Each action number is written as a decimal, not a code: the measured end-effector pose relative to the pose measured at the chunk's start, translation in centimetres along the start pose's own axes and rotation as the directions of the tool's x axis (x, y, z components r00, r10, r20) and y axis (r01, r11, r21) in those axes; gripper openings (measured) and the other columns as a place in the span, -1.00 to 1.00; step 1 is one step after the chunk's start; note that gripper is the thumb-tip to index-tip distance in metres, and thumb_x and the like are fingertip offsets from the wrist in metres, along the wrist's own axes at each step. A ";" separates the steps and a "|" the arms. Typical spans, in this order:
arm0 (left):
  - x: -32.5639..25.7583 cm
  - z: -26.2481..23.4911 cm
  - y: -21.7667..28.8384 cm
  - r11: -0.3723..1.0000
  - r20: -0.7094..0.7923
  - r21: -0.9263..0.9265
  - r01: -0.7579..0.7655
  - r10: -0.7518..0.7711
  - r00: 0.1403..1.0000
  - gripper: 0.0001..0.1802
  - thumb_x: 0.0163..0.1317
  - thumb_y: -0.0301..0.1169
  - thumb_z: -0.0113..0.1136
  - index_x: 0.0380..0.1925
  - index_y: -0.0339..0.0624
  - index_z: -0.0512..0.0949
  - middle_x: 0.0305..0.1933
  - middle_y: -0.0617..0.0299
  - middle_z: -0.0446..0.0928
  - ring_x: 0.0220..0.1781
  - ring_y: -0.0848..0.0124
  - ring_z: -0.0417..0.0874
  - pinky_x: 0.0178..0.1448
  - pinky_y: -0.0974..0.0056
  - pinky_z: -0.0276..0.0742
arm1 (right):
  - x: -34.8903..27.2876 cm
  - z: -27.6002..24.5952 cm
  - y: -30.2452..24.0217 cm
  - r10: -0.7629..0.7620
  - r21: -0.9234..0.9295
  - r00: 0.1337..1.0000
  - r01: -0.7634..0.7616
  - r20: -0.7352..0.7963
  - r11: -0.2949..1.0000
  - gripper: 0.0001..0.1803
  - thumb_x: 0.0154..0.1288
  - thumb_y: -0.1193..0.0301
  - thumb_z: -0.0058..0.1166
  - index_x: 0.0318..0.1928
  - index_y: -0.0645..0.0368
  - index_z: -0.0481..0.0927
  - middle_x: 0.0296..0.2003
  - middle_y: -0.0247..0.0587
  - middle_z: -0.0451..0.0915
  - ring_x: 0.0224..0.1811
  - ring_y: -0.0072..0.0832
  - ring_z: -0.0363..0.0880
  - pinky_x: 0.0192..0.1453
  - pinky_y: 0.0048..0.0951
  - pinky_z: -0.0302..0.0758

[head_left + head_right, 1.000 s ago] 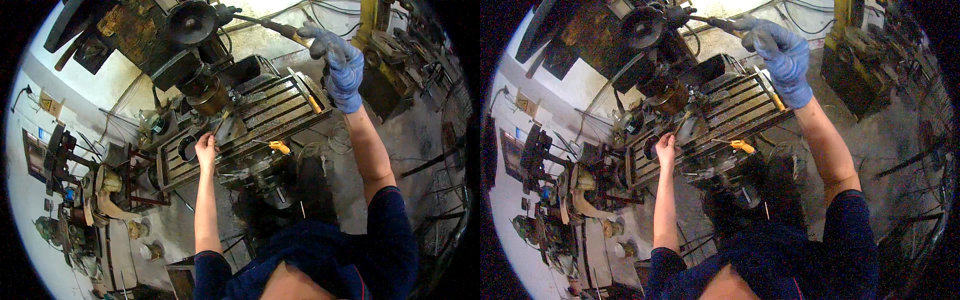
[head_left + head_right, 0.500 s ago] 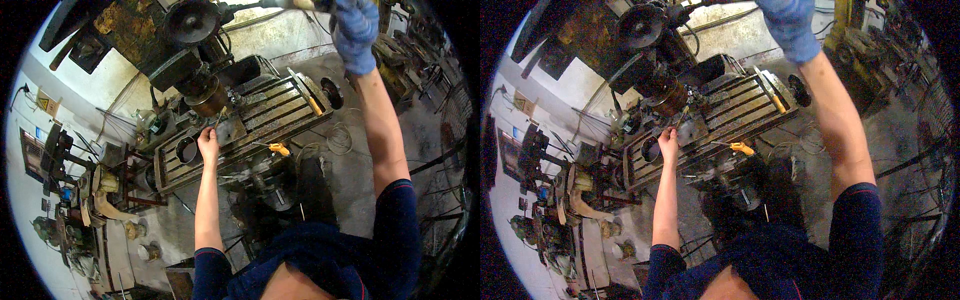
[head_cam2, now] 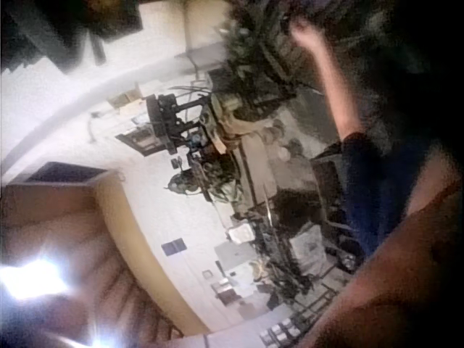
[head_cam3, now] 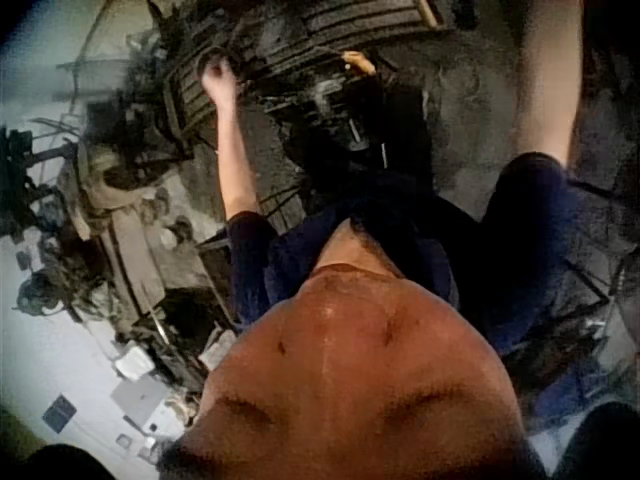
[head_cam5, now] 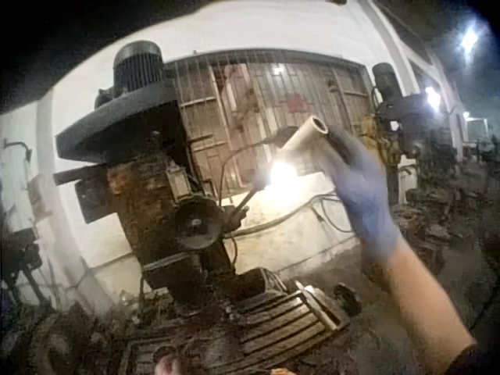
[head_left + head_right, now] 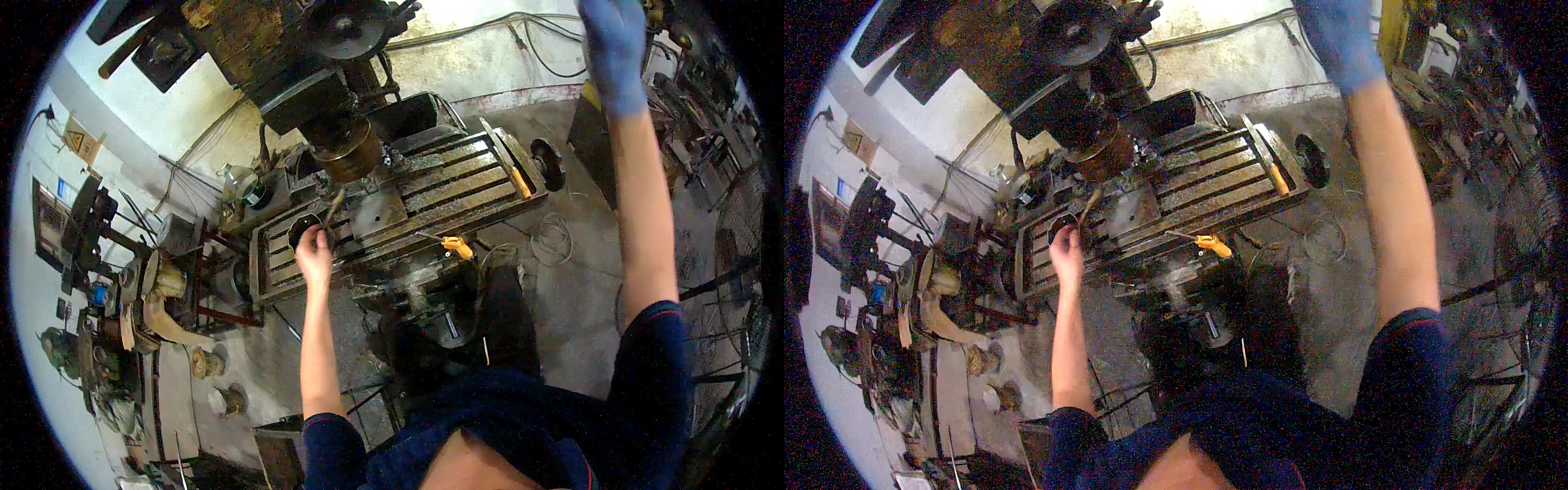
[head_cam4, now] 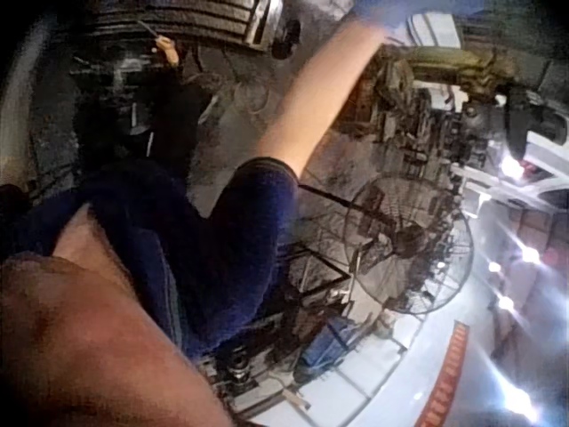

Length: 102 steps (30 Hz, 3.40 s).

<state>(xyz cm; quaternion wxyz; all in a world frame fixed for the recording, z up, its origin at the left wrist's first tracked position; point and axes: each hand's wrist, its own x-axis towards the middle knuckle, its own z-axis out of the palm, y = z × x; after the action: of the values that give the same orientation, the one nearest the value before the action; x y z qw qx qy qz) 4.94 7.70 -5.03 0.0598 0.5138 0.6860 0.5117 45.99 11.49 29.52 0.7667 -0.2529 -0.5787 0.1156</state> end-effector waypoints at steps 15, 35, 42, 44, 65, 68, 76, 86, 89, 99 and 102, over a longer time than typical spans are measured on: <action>-0.5 -6.0 -2.2 0.814 0.058 0.578 -0.065 0.038 0.998 -0.62 0.14 -0.27 0.06 -0.04 -0.13 0.47 -0.42 -0.03 0.55 -0.31 0.00 0.56 -0.21 0.04 0.44 | -45.3 -8.3 31.6 0.801 -0.516 0.145 -0.696 0.581 0.500 -0.31 -0.03 0.08 0.26 0.02 0.31 0.42 -0.01 -0.11 0.48 0.01 -0.36 0.44 0.09 -0.41 0.36; -15.6 -13.6 -13.0 0.867 0.163 -0.135 0.480 -0.459 0.873 -0.66 0.00 -0.67 0.08 -0.14 -0.42 0.46 -0.47 0.21 0.52 -0.44 0.51 0.53 -0.35 0.36 0.46 | -25.5 0.2 10.1 0.746 -0.741 0.136 0.326 0.651 0.587 -0.41 0.03 -0.13 -0.04 -0.35 0.21 0.58 -0.37 0.02 0.59 -0.30 -0.12 0.57 -0.18 -0.15 0.47; -16.3 -11.1 -9.0 0.828 0.353 -0.121 0.548 -0.480 0.803 -0.62 0.08 -0.59 0.07 -0.05 -0.45 0.42 -0.23 0.01 0.55 -0.27 0.31 0.60 -0.25 0.32 0.53 | -25.2 6.9 14.2 0.764 -0.746 0.148 0.394 0.628 0.537 -0.58 0.07 0.08 -0.05 -0.27 0.15 0.61 -0.29 -0.07 0.61 -0.22 -0.19 0.59 -0.15 -0.24 0.49; -15.9 -11.6 -8.5 0.840 0.360 -0.084 0.536 -0.476 0.803 -0.64 0.10 -0.57 0.07 -0.06 -0.46 0.42 -0.19 -0.03 0.54 -0.22 0.29 0.59 -0.22 0.31 0.56 | -24.8 7.9 15.1 0.778 -0.764 0.146 0.365 0.611 0.532 -0.57 0.04 0.08 -0.04 -0.27 0.16 0.61 -0.27 -0.05 0.61 -0.21 -0.17 0.58 -0.13 -0.25 0.49; -18.3 -0.7 -0.6 0.468 0.727 -0.404 0.786 -0.357 0.586 -0.73 0.22 -0.45 0.02 -0.13 -0.42 0.43 -0.51 0.19 0.42 -0.60 0.41 0.43 -0.33 0.13 0.57 | -36.2 -4.1 6.7 0.593 -0.591 -0.125 0.058 0.795 0.805 -0.48 -0.07 -0.04 0.04 -0.59 0.24 0.60 -0.60 0.03 0.54 -0.50 -0.06 0.52 -0.34 -0.18 0.46; -19.0 1.4 -0.7 0.396 0.758 -0.331 0.856 -0.429 0.492 -0.73 0.25 -0.43 -0.03 -0.12 -0.38 0.42 -0.59 0.23 0.38 -0.62 0.42 0.40 -0.33 0.13 0.57 | -36.7 -5.3 6.0 0.470 -0.480 -0.205 0.002 0.859 0.877 -0.46 -0.11 -0.03 0.11 -0.56 0.30 0.60 -0.56 0.11 0.55 -0.45 -0.01 0.53 -0.32 -0.16 0.48; -19.4 -0.6 -0.4 0.353 0.698 -0.363 0.862 -0.509 0.503 -0.69 0.18 -0.27 0.09 -0.17 -0.28 0.50 -0.52 0.21 0.42 -0.55 0.36 0.41 -0.47 0.29 0.37 | -36.3 -4.5 5.6 0.432 -0.435 -0.194 0.028 0.881 0.900 -0.47 -0.09 -0.02 0.11 -0.48 0.29 0.61 -0.47 0.15 0.56 -0.36 -0.01 0.53 -0.23 -0.18 0.46; -20.1 -3.3 0.4 0.316 0.833 -0.281 0.906 -0.389 0.394 -0.80 0.22 -0.26 0.05 -0.31 -0.15 0.49 -0.49 0.31 0.41 -0.42 0.43 0.42 -0.32 0.25 0.40 | -38.8 -2.3 6.5 0.450 -0.448 -0.221 0.064 0.865 0.892 -0.38 -0.14 -0.11 0.12 -0.43 0.29 0.63 -0.36 0.15 0.58 -0.28 -0.05 0.55 -0.14 -0.19 0.47; -20.1 -2.6 1.7 0.339 0.744 -0.255 0.906 -0.529 0.407 -0.81 0.23 -0.27 0.04 -0.31 -0.14 0.48 -0.46 0.31 0.41 -0.40 0.42 0.41 -0.26 0.24 0.39 | -39.3 -3.1 6.1 0.442 -0.436 -0.214 0.075 0.871 0.897 -0.38 -0.15 -0.11 0.12 -0.44 0.29 0.63 -0.36 0.14 0.58 -0.29 -0.05 0.55 -0.15 -0.20 0.47; -25.2 -5.3 -6.6 0.202 0.565 -0.493 0.847 -0.666 0.487 -0.75 0.01 -0.29 0.26 -0.41 -0.13 0.42 -0.51 0.32 0.34 -0.39 0.37 0.43 -0.40 0.07 0.37 | -40.3 -2.9 5.9 0.196 -0.366 -0.597 -0.176 0.778 0.914 -0.42 -0.10 -0.06 0.11 -0.46 0.31 0.59 -0.54 0.10 0.55 -0.49 -0.14 0.50 -0.36 -0.16 0.41; -24.6 -6.2 -5.5 0.236 0.660 -0.527 0.817 -0.493 0.568 -0.76 0.07 -0.29 0.21 -0.33 -0.18 0.47 -0.44 0.26 0.43 -0.45 0.43 0.44 -0.37 0.28 0.46 | -36.2 -7.7 6.0 0.297 -0.479 -0.558 -0.212 0.775 0.852 -0.44 -0.06 -0.06 0.07 -0.46 0.29 0.57 -0.56 0.02 0.54 -0.50 -0.17 0.49 -0.39 -0.16 0.37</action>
<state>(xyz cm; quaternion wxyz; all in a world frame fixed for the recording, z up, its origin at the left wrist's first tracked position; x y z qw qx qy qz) 9.05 -14.84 -17.20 0.6186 0.1655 0.5054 0.5784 42.97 -2.35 -5.14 -0.1640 -0.1981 -0.8500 0.4598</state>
